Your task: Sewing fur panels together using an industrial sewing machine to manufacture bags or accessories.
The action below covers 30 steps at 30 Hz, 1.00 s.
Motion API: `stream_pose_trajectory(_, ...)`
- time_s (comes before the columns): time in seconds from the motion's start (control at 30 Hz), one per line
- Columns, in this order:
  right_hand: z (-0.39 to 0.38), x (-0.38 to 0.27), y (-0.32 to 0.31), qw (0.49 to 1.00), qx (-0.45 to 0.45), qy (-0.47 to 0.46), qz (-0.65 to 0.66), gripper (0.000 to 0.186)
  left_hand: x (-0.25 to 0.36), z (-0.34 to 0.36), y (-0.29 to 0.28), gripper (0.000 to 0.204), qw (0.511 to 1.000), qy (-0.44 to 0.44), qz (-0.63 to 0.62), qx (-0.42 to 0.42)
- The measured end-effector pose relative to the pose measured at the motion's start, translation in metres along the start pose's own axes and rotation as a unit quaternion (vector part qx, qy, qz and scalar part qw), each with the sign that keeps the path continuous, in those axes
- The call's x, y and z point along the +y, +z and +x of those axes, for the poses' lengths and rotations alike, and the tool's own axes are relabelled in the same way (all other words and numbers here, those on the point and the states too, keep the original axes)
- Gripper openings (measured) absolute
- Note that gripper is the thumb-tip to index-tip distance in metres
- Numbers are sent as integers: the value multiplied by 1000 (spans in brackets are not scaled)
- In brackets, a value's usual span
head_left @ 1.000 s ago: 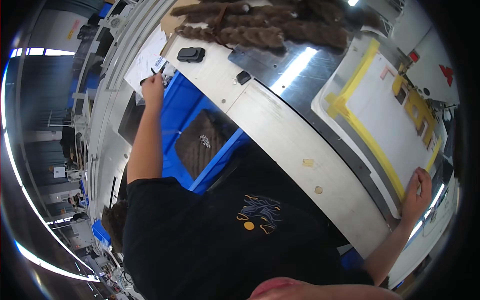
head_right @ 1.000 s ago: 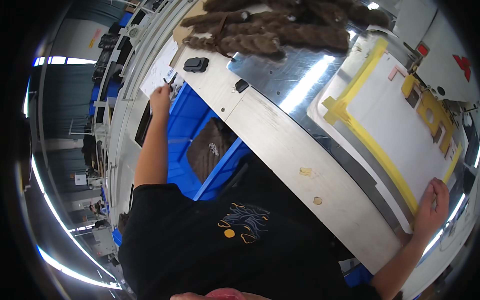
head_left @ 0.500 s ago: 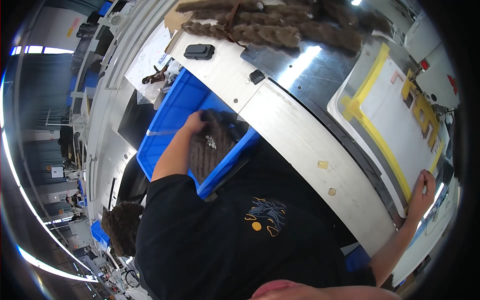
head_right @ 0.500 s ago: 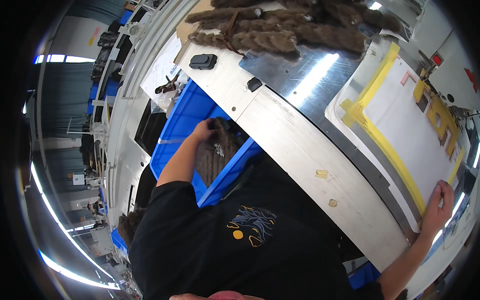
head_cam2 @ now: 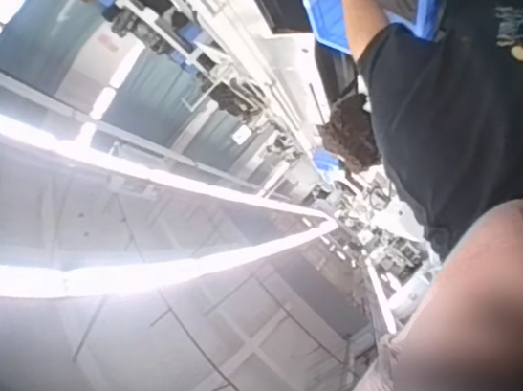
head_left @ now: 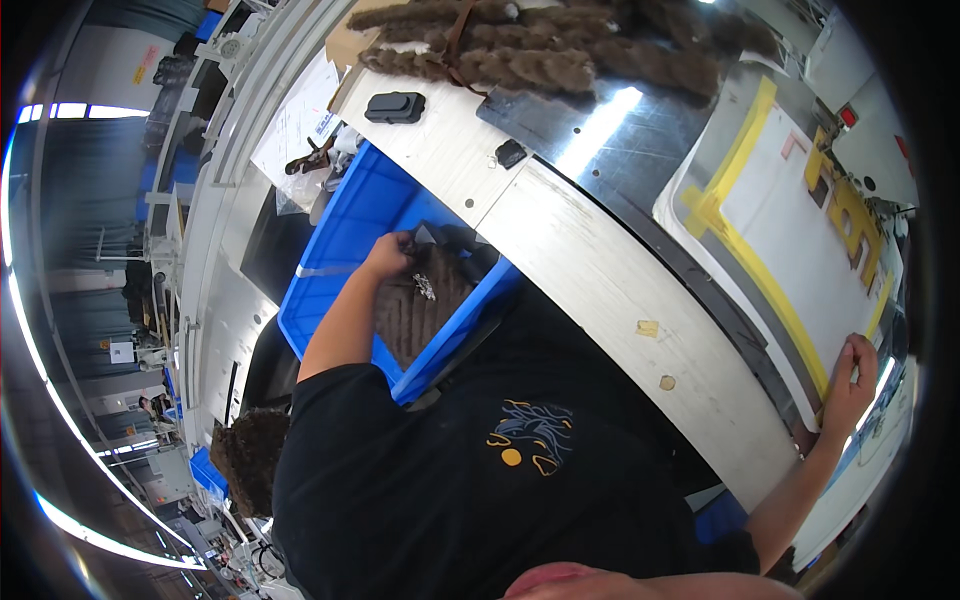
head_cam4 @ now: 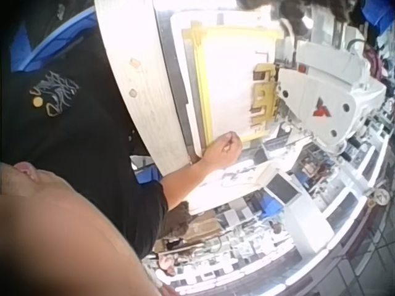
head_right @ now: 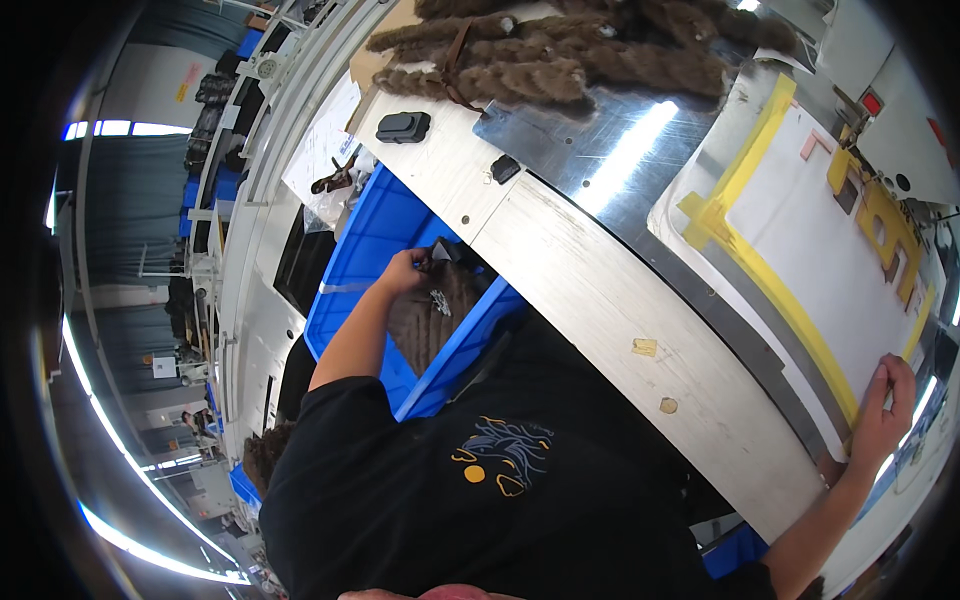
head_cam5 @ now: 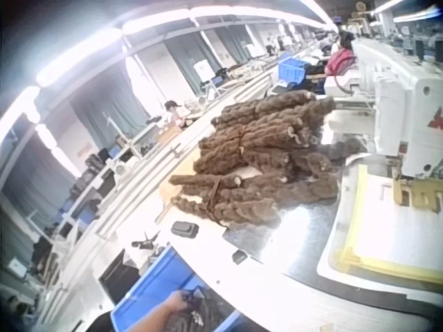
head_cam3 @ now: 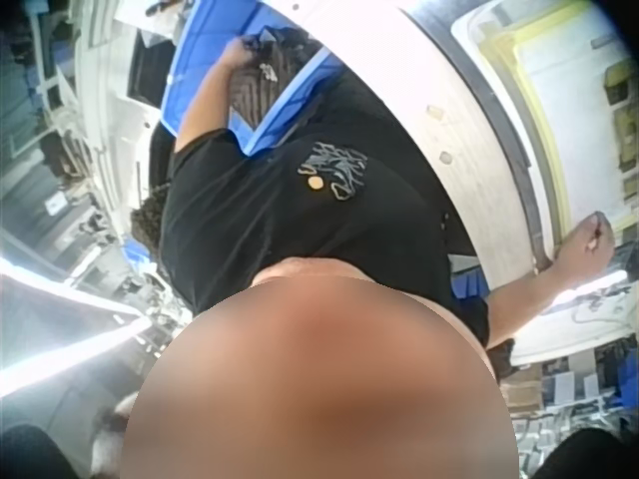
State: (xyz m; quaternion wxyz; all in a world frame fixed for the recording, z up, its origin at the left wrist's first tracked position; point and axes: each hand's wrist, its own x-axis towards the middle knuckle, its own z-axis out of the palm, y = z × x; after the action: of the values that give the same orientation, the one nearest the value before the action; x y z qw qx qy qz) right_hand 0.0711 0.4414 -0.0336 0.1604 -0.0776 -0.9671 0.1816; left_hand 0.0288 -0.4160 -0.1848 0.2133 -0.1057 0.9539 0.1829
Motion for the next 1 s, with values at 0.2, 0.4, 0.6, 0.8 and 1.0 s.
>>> stream_pose_trajectory(0.2, -1, 1, -1, 1000, -4, 8, 14, 18, 8, 5, 4, 31, 994, 12, -83, 64)
stream_pose_trajectory(0.4, -1, 1, -1, 1000, -7, -3, 1, 18, 25, 2, -8, 35, 995, -13, -76, -58)
stream_pose_trajectory(0.6, -1, 2, 0, 1000, -11, 4, 6, 18, 17, 2, -10, 22, 973, -57, -96, -200)
stream_pose_trajectory(0.8, 0, 1, -1, 1000, -17, -7, 11, 17, 16, -26, -18, 23, 887, -125, -362, -259)
stream_pose_trajectory(1.0, 0, -5, -3, 1000, -15, -19, -6, 17, 32, -44, -33, 22, 851, -157, -424, -267)
